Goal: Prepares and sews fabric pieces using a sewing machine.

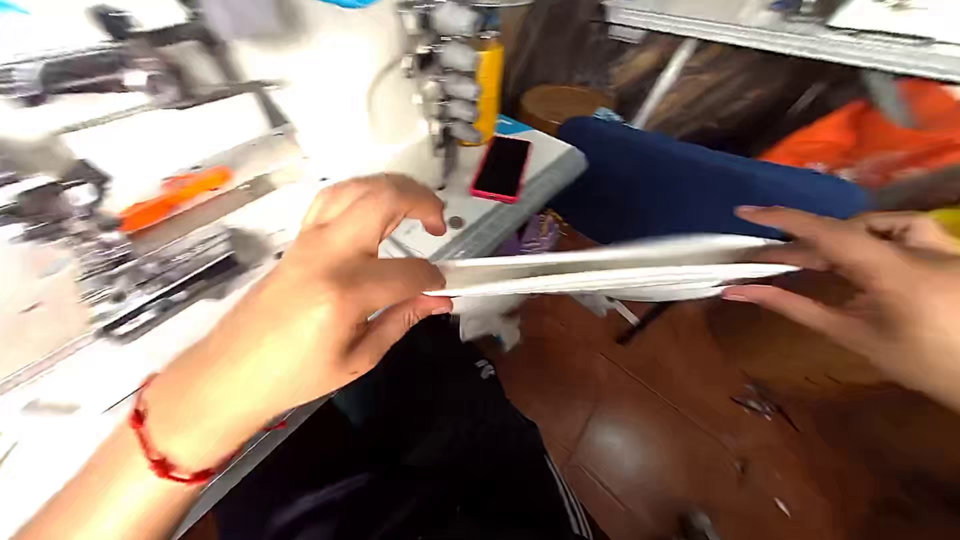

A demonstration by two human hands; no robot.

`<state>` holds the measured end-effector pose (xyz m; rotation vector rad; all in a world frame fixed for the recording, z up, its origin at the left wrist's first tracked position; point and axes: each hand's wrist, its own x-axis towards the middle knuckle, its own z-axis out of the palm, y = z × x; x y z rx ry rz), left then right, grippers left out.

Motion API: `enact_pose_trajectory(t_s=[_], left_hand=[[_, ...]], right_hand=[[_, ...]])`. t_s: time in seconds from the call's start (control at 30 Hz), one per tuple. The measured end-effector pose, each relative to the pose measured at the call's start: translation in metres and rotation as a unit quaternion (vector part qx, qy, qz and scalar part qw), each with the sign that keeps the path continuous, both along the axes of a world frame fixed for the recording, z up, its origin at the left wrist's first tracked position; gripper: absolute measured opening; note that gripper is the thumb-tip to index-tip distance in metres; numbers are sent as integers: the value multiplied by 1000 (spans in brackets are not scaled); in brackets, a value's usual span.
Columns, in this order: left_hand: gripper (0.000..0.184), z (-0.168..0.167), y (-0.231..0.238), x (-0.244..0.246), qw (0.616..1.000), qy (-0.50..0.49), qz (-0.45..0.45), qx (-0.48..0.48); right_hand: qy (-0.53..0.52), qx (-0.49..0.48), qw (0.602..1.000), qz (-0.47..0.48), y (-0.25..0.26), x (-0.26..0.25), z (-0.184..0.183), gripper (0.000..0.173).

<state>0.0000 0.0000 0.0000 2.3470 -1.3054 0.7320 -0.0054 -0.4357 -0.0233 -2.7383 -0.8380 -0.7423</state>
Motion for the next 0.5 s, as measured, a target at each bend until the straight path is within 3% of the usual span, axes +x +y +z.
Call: enact_pose_trajectory(t_s=[0.13,0.23,0.37,0.5], left_hand=[[28,-101,-48,24,998,32,8,55],[25,-162,-67,29,995,91,-14,39],[22,-188,-89,44,983,176,30,-39],[25,-217,-129,82,958,273,71,-56]], right_hand=[[67,-52,994,-70,-37,-33,-77,20],[126,-19,990,-68,-46,-58,-141,23],[134,72,984,-88,-59,-74,-173,37],[120,155,967,-163,-72,-53,-194,31]])
